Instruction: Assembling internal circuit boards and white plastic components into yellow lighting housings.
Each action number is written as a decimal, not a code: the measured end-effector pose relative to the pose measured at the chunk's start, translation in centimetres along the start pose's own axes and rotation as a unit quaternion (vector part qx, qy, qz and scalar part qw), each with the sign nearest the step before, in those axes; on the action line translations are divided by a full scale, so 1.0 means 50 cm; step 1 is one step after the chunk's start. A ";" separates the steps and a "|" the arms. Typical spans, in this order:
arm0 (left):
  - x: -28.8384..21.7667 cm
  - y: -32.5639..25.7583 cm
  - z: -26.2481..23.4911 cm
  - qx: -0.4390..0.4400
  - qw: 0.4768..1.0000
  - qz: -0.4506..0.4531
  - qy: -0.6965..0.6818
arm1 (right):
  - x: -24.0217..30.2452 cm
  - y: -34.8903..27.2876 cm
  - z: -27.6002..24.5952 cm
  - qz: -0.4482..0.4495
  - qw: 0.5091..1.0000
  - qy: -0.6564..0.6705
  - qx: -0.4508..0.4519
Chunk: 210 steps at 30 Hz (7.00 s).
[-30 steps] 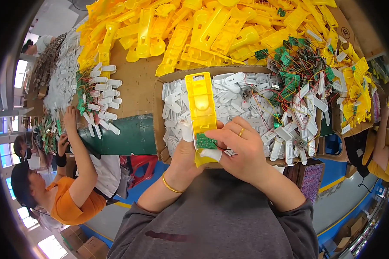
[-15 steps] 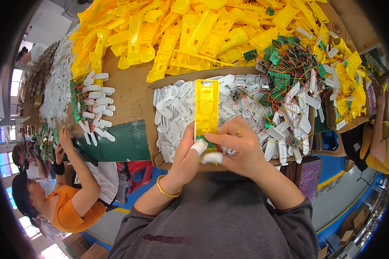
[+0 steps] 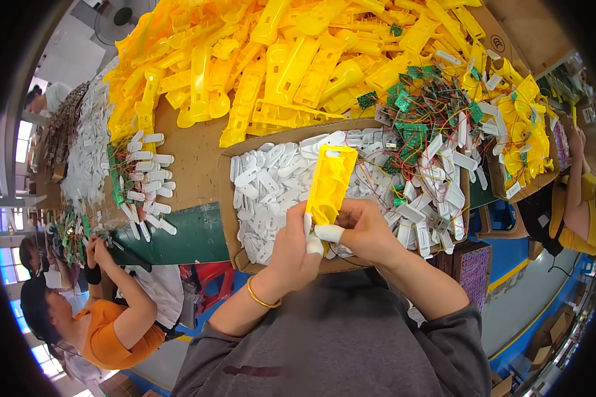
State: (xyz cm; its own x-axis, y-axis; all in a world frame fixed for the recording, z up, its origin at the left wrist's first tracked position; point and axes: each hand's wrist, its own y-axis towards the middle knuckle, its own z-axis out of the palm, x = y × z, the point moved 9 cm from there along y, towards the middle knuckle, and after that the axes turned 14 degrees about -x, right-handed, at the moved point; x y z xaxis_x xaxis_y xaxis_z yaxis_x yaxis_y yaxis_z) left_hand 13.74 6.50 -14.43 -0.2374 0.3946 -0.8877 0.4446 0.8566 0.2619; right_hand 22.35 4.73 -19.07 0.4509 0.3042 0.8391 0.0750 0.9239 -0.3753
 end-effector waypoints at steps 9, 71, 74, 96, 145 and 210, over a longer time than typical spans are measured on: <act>-0.035 0.008 0.006 0.049 0.998 0.025 -0.009 | 0.018 -0.015 -0.002 0.042 0.998 0.020 0.043; 0.013 0.174 -0.208 -0.196 0.927 -0.138 -0.288 | 0.110 -0.023 -0.026 -0.466 0.614 -0.625 -0.123; 0.077 0.048 -0.131 -0.131 0.855 -0.314 -0.391 | 0.065 0.007 0.001 -0.417 0.541 -0.729 -0.040; 0.086 -0.043 -0.021 -0.049 0.930 -0.241 -0.274 | 0.050 -0.046 0.062 -0.005 0.997 -0.082 -0.011; 0.096 -0.007 -0.026 -0.102 0.713 -0.384 -0.578 | 0.177 -0.076 0.070 -0.475 0.809 -0.341 -0.065; -0.064 0.036 0.021 0.045 0.970 -0.018 -0.238 | 0.135 -0.005 -0.078 -0.094 0.990 -0.082 -0.057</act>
State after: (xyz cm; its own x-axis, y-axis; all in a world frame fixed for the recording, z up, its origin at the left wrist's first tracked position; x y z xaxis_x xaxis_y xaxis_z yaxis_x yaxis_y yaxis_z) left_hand 16.22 6.41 -11.54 0.1626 0.1485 -0.9754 0.5214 0.8264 0.2128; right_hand 28.86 5.65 -14.87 0.2691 0.1711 0.9478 0.2486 0.9384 -0.2399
